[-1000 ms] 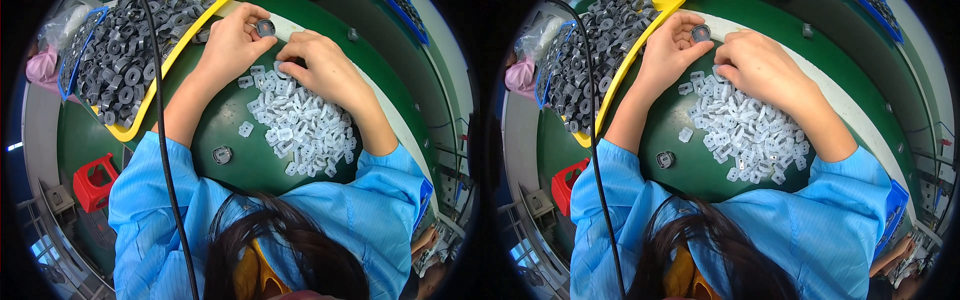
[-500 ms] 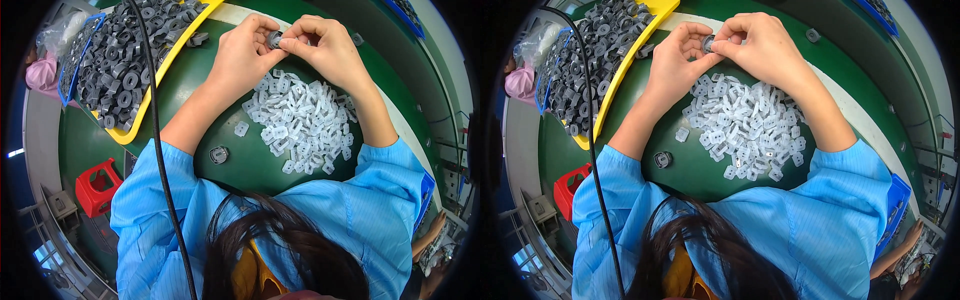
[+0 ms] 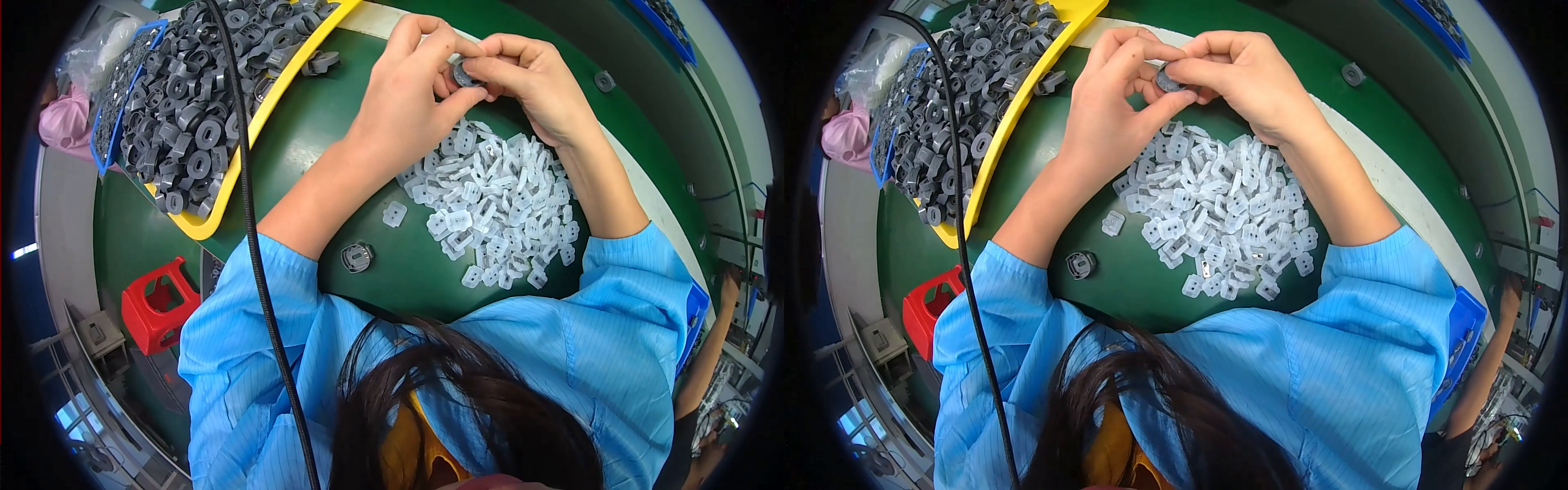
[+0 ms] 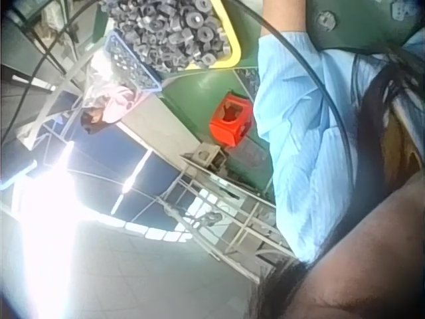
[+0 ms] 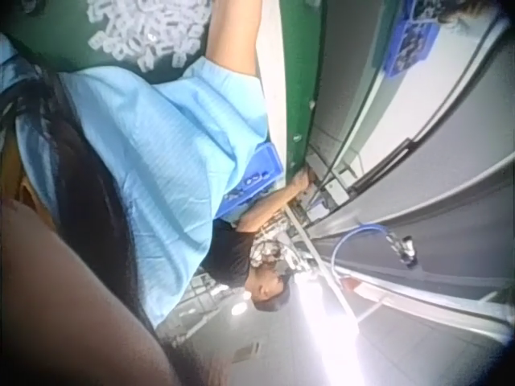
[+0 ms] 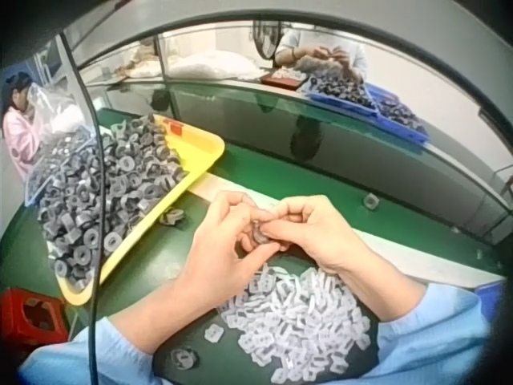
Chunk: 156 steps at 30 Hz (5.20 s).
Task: The person assembles or sorts small plastic components by hand at an industrial workbench, placing them into a plastic tray.
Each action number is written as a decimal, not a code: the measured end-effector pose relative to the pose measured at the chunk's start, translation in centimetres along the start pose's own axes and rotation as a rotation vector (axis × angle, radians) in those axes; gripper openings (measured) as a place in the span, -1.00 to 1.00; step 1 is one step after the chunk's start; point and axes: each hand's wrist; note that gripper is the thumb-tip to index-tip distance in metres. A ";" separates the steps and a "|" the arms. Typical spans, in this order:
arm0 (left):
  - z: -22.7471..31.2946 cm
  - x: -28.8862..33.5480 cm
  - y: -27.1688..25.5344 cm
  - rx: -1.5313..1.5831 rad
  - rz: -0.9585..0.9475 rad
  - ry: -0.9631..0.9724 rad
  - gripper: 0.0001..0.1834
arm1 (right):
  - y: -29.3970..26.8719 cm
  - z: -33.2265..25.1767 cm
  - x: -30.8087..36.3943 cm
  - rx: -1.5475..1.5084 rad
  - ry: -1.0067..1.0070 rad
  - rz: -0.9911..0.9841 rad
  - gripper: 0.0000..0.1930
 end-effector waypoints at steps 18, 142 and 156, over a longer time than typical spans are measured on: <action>-0.3 -0.6 -1.0 -0.338 0.124 0.440 -0.59 | -0.1 -0.9 0.3 -0.278 -0.014 -0.070 -0.79; -4.3 -1.1 -4.0 0.198 -0.013 -0.285 -0.52 | 5.6 -3.4 0.4 0.931 -0.115 -0.121 -0.81; -1.4 -1.0 -1.4 -0.209 0.015 0.019 -0.61 | 0.9 -0.1 -0.4 0.369 -0.196 0.268 -0.81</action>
Point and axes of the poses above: each hand's wrist, its own x-axis away from the middle knuckle, its own y-axis out of the palm, z = x × y, and after that the axes turned 10 degrees about x, right-handed
